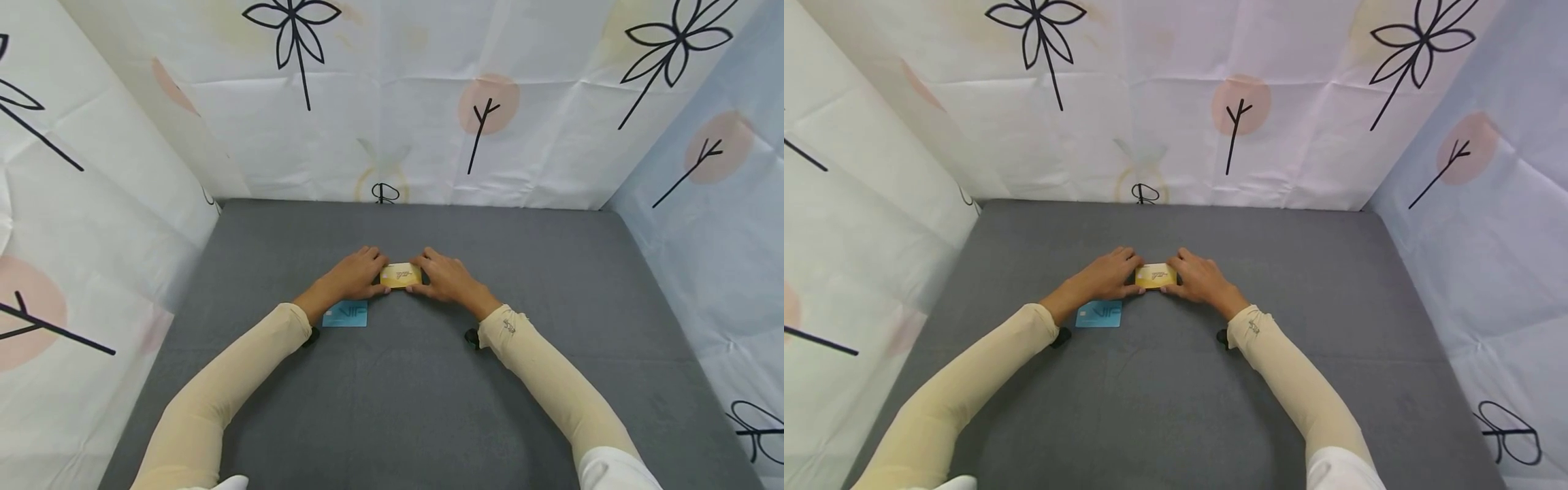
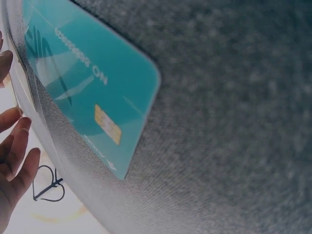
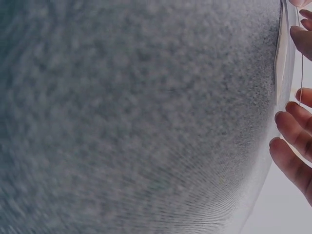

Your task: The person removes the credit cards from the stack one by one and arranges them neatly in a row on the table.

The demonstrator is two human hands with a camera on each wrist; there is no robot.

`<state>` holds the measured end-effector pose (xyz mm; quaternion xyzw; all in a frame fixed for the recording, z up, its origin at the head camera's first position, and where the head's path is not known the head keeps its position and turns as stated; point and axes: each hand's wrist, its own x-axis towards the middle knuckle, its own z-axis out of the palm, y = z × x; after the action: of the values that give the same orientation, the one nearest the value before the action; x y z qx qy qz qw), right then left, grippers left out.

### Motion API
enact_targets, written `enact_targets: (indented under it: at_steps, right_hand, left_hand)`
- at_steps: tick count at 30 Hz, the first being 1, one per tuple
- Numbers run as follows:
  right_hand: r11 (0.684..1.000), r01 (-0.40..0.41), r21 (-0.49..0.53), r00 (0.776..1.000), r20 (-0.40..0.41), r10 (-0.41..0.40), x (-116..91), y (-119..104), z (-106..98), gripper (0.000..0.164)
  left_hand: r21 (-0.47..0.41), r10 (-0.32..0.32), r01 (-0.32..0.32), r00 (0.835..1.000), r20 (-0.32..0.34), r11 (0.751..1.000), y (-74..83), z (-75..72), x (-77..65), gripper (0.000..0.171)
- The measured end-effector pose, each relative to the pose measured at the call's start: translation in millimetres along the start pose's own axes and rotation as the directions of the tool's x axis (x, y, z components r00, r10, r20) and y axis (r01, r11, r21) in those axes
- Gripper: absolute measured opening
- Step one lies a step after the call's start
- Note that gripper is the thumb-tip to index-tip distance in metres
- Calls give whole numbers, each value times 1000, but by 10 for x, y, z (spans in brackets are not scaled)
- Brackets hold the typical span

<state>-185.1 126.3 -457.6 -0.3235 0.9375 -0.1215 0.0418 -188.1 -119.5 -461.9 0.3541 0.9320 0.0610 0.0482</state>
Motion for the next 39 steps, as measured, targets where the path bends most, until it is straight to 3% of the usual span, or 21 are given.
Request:
enact_targets:
  at_steps: [39]
  right_hand:
    - [999, 33, 26, 999, -21, -32, -77, -20, 32, 60]
  left_hand:
    - [13, 61, -61, 997, -41, 998, -11, 54, -120, 54]
